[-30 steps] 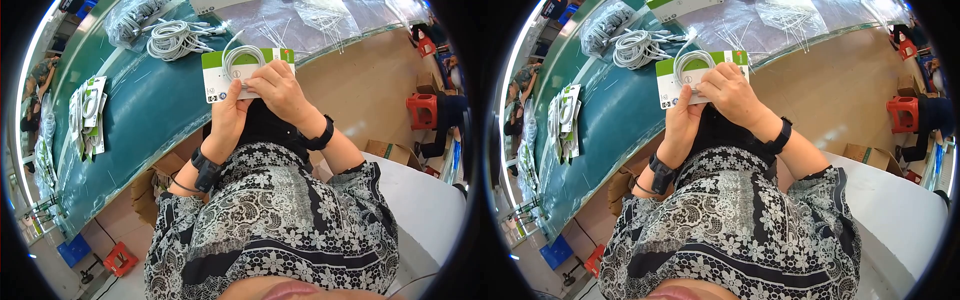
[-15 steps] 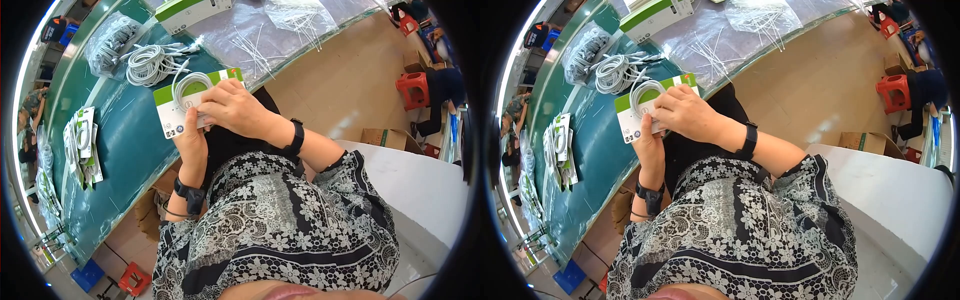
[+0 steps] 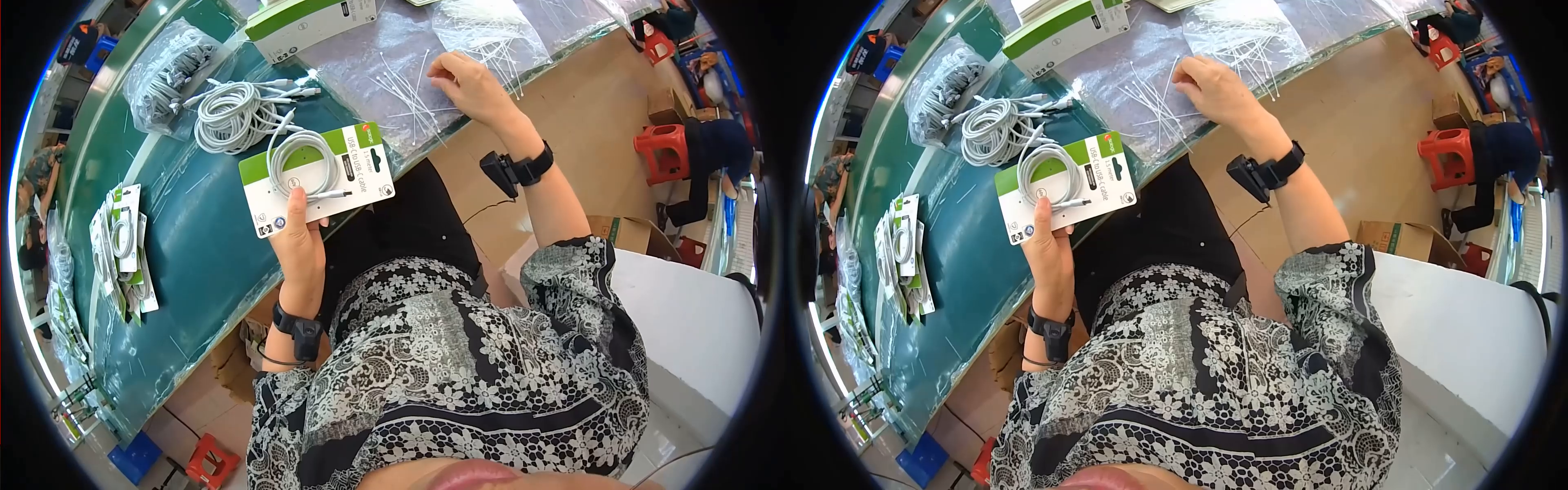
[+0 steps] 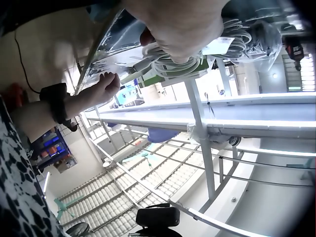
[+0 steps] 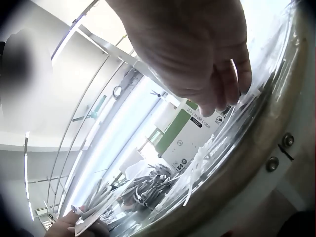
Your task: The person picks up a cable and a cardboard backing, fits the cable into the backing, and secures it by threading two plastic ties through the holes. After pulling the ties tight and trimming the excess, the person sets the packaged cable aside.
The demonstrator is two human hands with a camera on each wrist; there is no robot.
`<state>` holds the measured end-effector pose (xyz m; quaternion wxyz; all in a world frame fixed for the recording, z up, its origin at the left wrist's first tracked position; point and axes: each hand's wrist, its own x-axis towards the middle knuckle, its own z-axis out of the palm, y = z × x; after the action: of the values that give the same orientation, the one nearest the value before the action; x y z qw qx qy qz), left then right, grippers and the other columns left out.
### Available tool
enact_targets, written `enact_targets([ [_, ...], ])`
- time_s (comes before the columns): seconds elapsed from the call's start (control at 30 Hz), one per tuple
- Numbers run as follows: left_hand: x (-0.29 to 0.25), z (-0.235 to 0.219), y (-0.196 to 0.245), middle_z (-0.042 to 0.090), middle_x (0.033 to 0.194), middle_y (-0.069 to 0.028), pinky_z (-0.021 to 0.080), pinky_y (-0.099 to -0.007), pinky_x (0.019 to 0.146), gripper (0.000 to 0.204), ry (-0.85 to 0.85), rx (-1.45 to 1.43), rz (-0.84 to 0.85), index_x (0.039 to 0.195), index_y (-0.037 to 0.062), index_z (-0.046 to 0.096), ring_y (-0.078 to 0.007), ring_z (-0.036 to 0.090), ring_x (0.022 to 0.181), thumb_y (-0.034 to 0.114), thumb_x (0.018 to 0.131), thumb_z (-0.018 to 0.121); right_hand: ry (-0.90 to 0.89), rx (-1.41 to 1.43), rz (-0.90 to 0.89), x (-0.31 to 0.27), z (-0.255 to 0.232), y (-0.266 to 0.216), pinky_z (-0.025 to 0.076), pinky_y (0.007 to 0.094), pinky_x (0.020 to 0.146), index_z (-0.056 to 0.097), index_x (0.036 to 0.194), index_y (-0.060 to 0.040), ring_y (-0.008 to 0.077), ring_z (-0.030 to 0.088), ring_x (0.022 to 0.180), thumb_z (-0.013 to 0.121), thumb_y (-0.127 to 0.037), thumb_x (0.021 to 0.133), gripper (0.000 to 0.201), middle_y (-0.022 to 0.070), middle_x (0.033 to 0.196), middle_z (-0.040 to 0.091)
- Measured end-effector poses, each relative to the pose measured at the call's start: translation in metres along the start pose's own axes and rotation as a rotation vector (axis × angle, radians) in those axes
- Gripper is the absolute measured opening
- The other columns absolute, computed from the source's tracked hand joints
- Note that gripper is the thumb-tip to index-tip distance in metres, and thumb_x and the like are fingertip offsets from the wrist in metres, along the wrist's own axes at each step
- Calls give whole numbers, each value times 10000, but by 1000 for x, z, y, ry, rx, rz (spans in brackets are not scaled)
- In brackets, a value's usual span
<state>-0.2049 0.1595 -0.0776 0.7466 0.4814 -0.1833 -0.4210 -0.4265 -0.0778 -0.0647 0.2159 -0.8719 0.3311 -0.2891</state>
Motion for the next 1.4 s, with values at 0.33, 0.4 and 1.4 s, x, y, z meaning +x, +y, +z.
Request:
enact_targets([
  [0.33, 4, 3, 0, 614, 1048, -63, 467, -209, 493, 324, -8, -18, -12, 1231, 53, 483, -96, 611, 768, 86, 925, 586, -53, -230, -50, -28, 23, -40, 445, 360, 655, 566, 790, -50, 254, 566, 746, 693, -163, 798, 170, 67, 806, 581],
  [0.4, 5, 4, 0, 614, 1048, -65, 470, -209, 495, 325, -13, -20, -9, 1231, 52, 483, -97, 611, 770, 86, 925, 586, 13, -313, 24, -34, 36, -57, 423, 368, 670, 555, 760, -66, 258, 562, 761, 702, -187, 789, 192, 58, 793, 573],
  [1.4, 27, 23, 3, 534, 1265, -85, 522, -365, 923, 470, -43, -222, -64, 1356, 53, 391, -199, 568, 1124, 98, 928, 580, -52, -472, -219, 0, -6, -35, 478, 400, 668, 590, 789, -40, 302, 601, 735, 639, -123, 818, 101, 95, 757, 597],
])
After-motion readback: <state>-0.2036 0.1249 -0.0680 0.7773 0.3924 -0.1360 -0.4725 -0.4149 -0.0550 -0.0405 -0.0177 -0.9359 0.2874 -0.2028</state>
